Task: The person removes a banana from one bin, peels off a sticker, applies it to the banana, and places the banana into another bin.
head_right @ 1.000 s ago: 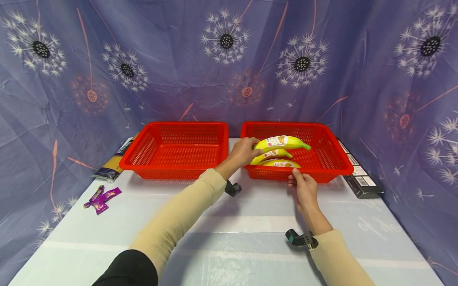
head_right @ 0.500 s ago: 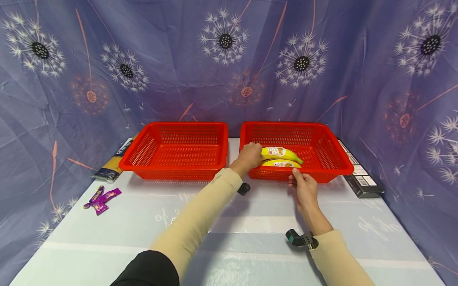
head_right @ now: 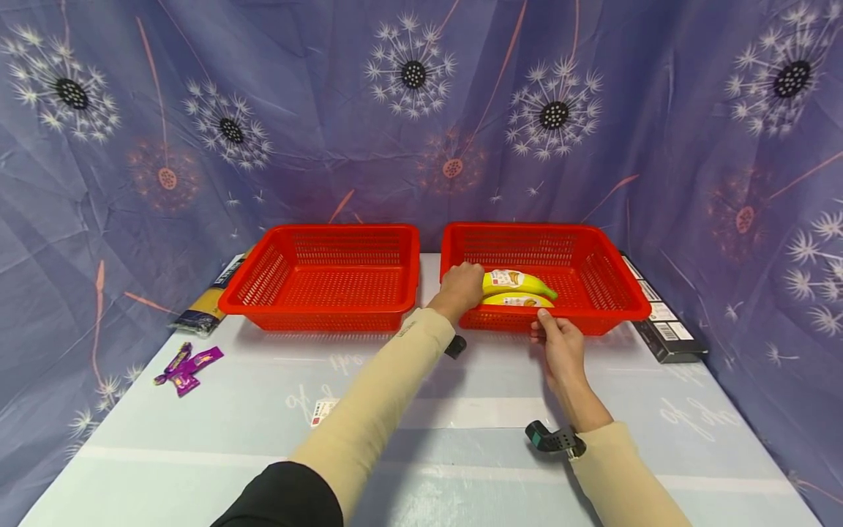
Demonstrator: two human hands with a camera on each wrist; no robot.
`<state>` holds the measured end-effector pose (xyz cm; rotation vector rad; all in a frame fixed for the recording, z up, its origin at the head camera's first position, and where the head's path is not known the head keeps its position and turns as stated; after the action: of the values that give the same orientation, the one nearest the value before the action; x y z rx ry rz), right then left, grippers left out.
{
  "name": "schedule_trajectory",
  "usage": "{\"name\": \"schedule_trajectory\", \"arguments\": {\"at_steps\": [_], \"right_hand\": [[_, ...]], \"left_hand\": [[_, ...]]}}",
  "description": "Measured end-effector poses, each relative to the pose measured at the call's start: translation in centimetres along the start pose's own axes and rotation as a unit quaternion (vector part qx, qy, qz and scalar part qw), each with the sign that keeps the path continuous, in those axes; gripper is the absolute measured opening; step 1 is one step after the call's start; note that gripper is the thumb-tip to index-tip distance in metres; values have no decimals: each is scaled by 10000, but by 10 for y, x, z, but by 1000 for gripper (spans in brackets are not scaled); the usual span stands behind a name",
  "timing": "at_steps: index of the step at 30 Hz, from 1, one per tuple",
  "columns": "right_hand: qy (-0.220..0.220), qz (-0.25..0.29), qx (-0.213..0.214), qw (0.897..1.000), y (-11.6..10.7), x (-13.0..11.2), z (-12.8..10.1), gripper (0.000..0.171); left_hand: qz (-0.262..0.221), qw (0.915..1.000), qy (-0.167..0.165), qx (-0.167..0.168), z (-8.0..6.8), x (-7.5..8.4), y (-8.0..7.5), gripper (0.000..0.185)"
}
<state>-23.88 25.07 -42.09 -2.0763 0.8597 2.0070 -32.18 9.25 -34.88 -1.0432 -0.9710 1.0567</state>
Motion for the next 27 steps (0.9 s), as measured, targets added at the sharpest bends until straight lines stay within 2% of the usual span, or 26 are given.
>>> {"name": "schedule_trajectory", "arguments": {"at_steps": [8,13,16,20,24,27], "right_hand": [[16,-83,-32,10000,2,0,-1,21],[41,-231,-47,9997,3,0,-2,22],[76,-290,-98,9995,2,0,-4,22],[102,-528,-411,9977,1,-3,-7,22],[-92,-1375,-843,9869,1,-7,-15,23],[-505,-2182,-953,9699,1,-11,-23,25]], "left_hand": [[161,9999,-46,-2,1,0,-1,24],[42,10000,-38,-13,0,-4,-2,27],[-124,9998,83,148,-4,-8,-4,33],[-510,9958,376,659,-12,-15,-14,33],[-1140,9864,480,1078,-22,-26,-27,31],[-1663,9782,424,1166,-32,-39,-38,29]]}}
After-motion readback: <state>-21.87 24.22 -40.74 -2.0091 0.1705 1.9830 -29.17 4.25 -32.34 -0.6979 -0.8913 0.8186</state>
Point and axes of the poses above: each hand's wrist, its own z-axis towards the middle knuckle, its own y-axis out of the palm, x = y × z, the point moved 1 cm from there along z, towards the middle knuckle, and after that the axes turned 8 degrees about x, right-handed, at the moved point
